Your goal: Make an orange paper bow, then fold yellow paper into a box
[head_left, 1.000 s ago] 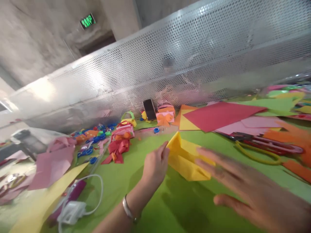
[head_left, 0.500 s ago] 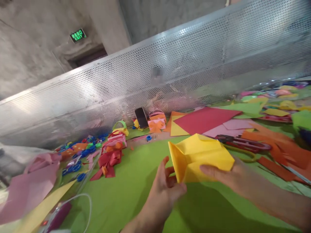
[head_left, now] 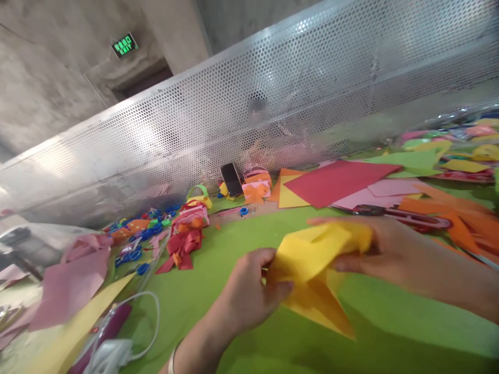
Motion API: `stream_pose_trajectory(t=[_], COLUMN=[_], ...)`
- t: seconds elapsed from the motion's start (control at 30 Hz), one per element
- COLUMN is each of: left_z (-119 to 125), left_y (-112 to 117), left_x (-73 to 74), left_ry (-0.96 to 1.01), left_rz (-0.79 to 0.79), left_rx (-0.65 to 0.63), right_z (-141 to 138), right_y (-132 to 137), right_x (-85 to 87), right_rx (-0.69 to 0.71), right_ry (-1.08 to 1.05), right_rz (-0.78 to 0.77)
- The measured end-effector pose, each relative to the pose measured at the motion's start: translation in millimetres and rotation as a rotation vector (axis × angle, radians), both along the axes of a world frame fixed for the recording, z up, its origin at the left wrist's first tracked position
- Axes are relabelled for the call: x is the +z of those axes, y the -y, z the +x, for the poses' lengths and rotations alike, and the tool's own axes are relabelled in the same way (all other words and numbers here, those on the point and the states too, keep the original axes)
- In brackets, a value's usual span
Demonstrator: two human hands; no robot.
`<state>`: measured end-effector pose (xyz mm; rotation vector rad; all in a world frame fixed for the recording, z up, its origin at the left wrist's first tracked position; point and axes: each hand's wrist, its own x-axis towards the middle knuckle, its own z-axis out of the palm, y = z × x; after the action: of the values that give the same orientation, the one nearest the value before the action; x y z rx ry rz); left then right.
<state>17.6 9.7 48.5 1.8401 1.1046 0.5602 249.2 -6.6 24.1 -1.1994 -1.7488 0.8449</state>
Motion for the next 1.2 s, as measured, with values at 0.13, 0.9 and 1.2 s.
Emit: stream_pose_trajectory(t=[0.13, 0.9, 1.2], left_z=[7, 23, 21], left_y=[-5, 0, 9], left_x=[-15.5, -22.1, -10.6], left_ry=[0.183, 0.197, 0.264], left_rz=[-0.041, -0.103, -0.253], left_rx=[0.206, 0.349, 0.194], right_z=[-14, -17, -20], right_y=[-2, 2, 4], right_x=[-10.5, -23.6, -15.0], right_rx=[0.015, -0.056, -0.245], right_ry=[-0.290, -0.039, 0.342], right_rz=[-0.105, -0.107, -0.124])
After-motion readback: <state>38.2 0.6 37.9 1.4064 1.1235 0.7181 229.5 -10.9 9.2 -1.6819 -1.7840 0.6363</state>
